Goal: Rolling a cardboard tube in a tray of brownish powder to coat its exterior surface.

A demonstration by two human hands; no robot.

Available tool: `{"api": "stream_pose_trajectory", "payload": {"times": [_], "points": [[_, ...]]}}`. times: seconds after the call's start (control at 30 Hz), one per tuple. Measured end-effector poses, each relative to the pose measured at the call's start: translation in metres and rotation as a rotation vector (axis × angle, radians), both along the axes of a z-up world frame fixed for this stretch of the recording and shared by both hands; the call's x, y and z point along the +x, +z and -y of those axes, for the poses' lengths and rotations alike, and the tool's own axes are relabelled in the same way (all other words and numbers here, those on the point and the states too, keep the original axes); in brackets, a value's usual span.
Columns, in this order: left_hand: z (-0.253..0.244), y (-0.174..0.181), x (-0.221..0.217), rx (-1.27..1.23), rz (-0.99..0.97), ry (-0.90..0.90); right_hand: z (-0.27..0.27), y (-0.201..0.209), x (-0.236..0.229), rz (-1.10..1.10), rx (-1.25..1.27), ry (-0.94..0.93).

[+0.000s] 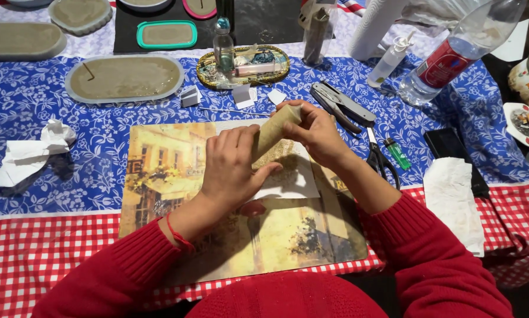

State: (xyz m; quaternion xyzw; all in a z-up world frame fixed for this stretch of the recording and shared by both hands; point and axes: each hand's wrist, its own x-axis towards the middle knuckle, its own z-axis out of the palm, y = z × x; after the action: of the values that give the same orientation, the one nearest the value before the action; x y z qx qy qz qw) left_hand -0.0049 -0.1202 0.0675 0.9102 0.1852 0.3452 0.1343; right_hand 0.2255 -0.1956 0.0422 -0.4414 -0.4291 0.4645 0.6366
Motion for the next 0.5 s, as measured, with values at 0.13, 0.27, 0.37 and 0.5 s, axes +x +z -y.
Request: {"api": "stream_pose_trajectory", "payload": {"times": [0.13,0.27,0.37,0.5], "points": [[0.000,-0.003,0.004,0.085,0.011,0.026,0.000,-0.005,-0.004,-0.117,-0.193,-0.114],[0.002,-0.008,0.011,0.144,-0.029,0.048,0.000,-0.012,-0.006,-0.216,-0.310,-0.146],[0.003,-0.009,0.016,0.146,-0.063,0.051,0.000,-0.022,-0.004,-0.206,-0.345,-0.152],[0.002,-0.019,0.023,0.092,-0.176,0.059,0.006,0.007,-0.023,-0.210,-0.513,-0.191]]}}
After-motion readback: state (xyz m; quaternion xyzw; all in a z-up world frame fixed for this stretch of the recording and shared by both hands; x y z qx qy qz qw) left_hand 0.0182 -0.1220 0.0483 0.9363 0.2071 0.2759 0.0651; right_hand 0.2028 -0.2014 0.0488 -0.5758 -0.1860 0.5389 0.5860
